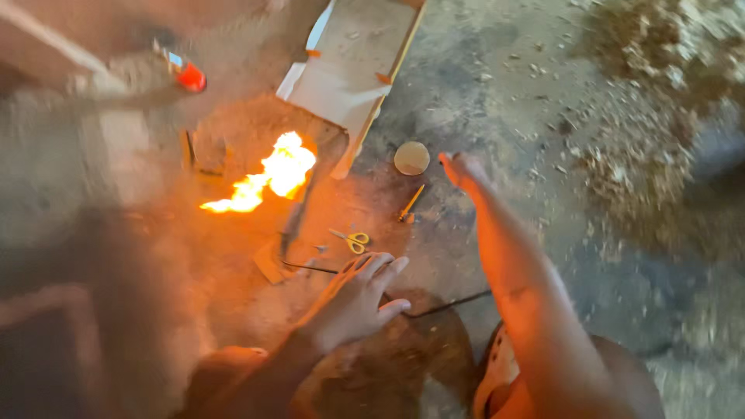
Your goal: The person sits on the floor and uses a rotary tool to burn a pattern into a circular cardboard piece. They then use scissors to cut a larger piece of cardboard, mark it with a pencil, and burn it with the rotary tool again. The person also uses a lighter to ignite the cardboard.
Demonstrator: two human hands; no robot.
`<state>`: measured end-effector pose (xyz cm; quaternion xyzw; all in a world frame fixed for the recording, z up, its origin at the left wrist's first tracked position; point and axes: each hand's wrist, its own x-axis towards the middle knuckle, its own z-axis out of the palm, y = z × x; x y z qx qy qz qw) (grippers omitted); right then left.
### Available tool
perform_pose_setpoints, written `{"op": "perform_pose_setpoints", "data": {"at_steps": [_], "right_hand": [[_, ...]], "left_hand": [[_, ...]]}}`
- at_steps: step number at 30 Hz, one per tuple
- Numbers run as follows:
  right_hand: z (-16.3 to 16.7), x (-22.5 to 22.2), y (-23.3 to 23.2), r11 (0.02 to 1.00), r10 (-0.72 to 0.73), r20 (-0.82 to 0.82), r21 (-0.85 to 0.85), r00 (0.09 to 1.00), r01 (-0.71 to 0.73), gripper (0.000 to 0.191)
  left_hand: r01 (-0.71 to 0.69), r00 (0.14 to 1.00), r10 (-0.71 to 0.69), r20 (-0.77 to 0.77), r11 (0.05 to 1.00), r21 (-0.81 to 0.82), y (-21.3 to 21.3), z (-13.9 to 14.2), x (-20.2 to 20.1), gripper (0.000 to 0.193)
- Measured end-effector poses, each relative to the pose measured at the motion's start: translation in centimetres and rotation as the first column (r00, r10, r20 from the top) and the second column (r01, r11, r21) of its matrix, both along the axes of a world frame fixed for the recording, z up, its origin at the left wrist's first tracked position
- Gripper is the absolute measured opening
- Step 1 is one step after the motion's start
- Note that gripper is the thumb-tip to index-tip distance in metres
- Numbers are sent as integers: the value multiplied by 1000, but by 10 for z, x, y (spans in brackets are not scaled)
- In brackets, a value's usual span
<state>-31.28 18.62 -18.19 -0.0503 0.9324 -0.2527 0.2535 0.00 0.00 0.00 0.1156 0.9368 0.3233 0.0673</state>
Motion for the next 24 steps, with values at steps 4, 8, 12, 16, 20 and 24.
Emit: {"op": "perform_pose_setpoints", "data": {"at_steps": [4,8,12,16,20,24], "right_hand": [[-42,-25,2,993,117,-45,40,992,-115,64],[-55,-61,23,980,192,-69,57,979,-188,62],[-49,-108,48,969,245,-86,62,966,-240,61],[-64,-149,61,957,288,-155,69,945,-280,59],[-86,-181,83,959,284,-95,28,954,-283,61],[-71,-211,85,974,226,92,-52,970,-222,74]], "left_hand": [[-12,996,21,83,995,-101,64,-55,-61,74],[-70,983,77,167,996,-50,125,-49,-88,76],[-182,953,180,243,983,-16,163,-40,-150,71],[-272,880,294,373,956,-110,181,-62,-193,69],[-304,845,346,407,938,-167,200,-97,-221,66],[-310,846,359,394,933,-184,205,-88,-231,65]]}}
